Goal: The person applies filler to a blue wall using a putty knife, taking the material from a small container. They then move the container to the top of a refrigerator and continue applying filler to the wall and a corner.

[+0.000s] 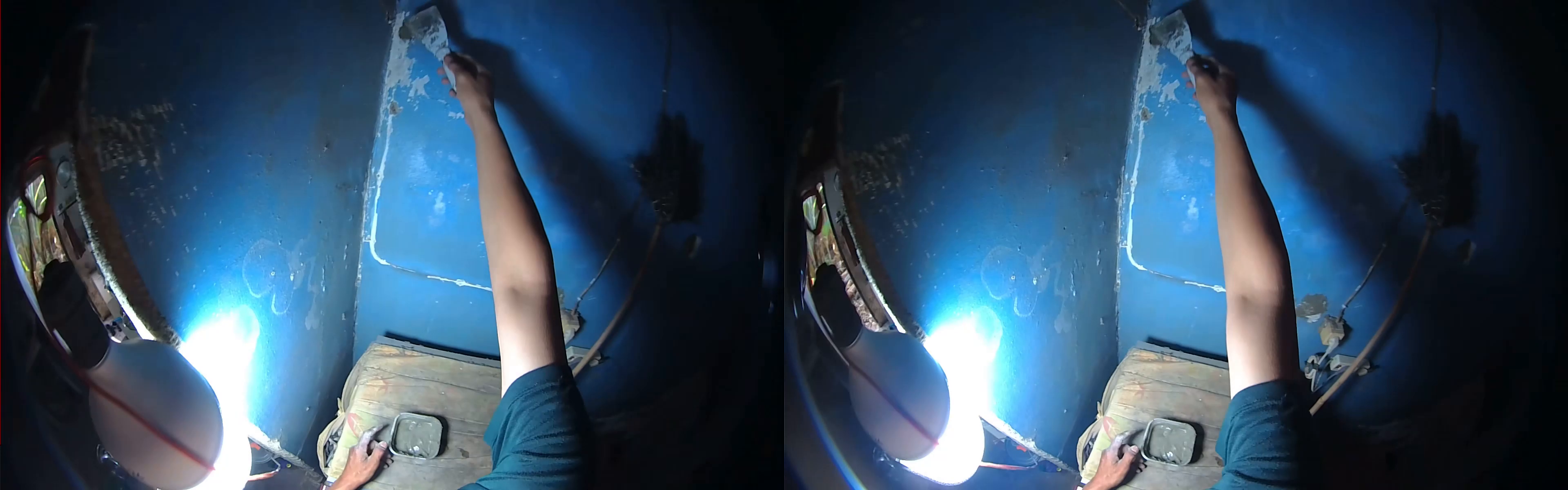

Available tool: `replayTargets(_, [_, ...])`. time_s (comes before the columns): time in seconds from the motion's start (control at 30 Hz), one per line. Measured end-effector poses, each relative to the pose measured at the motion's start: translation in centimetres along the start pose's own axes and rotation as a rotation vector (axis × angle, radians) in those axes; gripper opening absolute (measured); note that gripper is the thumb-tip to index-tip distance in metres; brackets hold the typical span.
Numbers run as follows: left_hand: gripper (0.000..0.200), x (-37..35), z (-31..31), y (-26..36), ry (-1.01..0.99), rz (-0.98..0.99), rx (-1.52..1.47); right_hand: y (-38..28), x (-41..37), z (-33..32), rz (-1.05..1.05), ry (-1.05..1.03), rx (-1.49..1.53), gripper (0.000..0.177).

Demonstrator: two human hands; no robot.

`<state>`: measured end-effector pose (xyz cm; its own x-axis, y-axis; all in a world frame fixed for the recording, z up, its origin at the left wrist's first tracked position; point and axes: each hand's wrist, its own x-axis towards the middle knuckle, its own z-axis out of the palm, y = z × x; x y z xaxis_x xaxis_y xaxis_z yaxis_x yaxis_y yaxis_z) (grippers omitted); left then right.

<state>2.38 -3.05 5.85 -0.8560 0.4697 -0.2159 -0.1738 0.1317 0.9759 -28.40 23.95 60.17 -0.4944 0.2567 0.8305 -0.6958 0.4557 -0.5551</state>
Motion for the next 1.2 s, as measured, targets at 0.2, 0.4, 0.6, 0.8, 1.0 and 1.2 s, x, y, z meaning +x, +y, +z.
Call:
replayTargets(0.2, [0.051, -0.8, 0.3, 2.8, 0.037, -0.107, -0.024, 3.8, 3.3, 3.8, 0.102, 0.07, 0.095, 0.025])
replayTargets(0.4, [0.053, -1.0, 0.4, 3.5, 0.108, -0.003, 0.127, 6.0, 4.1, 4.7, 0.11, 0.146, 0.161, 0.025])
replayTargets(0.6, [0.055, -0.8, 0.3, 3.5, 0.112, -0.005, 0.098, 6.7, 4.9, 4.6, 0.11, 0.161, 0.1, 0.022])
replayTargets(0.8, [0.054, 0.0, 0.6, 0.2, 0.132, 0.102, 0.13, 9.0, 10.4, -0.1, -0.395, 0.497, -0.611, 0.022])
replayTargets(1.0, [0.054, 0.9, 0.7, -2.7, 0.115, 0.214, 0.127, 5.1, 6.5, -3.1, -0.052, 0.244, -0.248, 0.026])
replayTargets(1.2, [0.053, -0.4, 0.4, 1.3, 0.085, 0.046, 0.065, 3.8, 3.9, -2.1, -0.243, -0.06, -0.543, 0.031])
